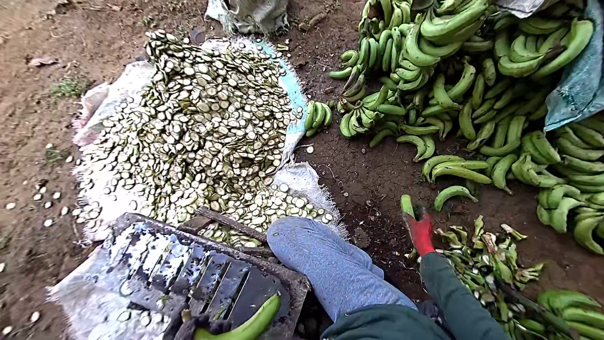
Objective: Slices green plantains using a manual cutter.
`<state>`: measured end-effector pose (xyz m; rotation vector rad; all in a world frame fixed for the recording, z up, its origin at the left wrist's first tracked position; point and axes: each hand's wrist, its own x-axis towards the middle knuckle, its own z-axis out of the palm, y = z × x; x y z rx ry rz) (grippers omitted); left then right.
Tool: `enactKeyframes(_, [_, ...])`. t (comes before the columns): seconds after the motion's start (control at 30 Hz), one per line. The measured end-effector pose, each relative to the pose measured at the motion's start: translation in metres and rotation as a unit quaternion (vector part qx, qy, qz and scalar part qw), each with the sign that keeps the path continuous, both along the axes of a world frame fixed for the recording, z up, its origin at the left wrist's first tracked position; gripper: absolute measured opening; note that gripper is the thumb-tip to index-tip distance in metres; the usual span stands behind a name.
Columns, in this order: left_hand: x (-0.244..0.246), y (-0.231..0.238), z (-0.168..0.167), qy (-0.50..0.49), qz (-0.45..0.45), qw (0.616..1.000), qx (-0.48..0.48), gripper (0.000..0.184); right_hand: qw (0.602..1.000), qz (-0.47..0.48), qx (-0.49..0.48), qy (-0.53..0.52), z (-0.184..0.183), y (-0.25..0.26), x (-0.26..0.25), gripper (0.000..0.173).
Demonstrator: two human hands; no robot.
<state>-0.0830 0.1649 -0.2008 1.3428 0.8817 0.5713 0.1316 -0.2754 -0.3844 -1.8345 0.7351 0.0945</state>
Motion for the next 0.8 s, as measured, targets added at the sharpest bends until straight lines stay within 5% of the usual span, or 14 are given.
enactKeyframes(0.07, [-0.004, 0.020, -0.033, -0.026, -0.028, 0.998, 0.041, 0.035, 0.988, 0.090, 0.077, -0.095, 0.044, 0.036, -0.011, 0.061])
enactKeyframes(0.13, [0.013, 0.009, -0.029, 0.015, 0.034, 0.998, 0.054, 0.034, 0.941, 0.248, 0.136, -0.187, 0.081, 0.078, -0.014, 0.065])
enactKeyframes(0.33, [0.034, 0.007, -0.007, -0.026, 0.096, 0.995, 0.010, 0.031, 0.668, 0.601, 0.241, -0.366, 0.139, 0.233, -0.059, 0.051])
enactKeyframes(0.43, [0.018, 0.010, 0.003, -0.031, 0.050, 0.998, 0.016, 0.036, 0.601, 0.681, 0.184, -0.376, 0.136, 0.281, -0.090, 0.048])
enactKeyframes(0.5, [0.014, -0.001, 0.035, -0.010, 0.051, 0.999, 0.001, 0.031, 0.591, 0.723, 0.126, -0.335, 0.143, 0.292, -0.104, 0.063])
enactKeyframes(0.63, [0.011, -0.015, 0.052, -0.045, 0.155, 0.986, 0.043, 0.031, 0.621, 0.716, 0.189, -0.256, 0.186, 0.299, -0.127, 0.123])
enactKeyframes(0.7, [0.020, -0.024, 0.058, -0.040, 0.181, 0.981, 0.057, 0.040, 0.666, 0.655, 0.170, -0.315, 0.183, 0.309, -0.135, 0.128])
enactKeyframes(0.8, [0.020, -0.029, 0.052, -0.075, 0.042, 0.994, 0.064, 0.074, 0.705, 0.559, 0.228, -0.372, 0.153, 0.328, -0.125, 0.121])
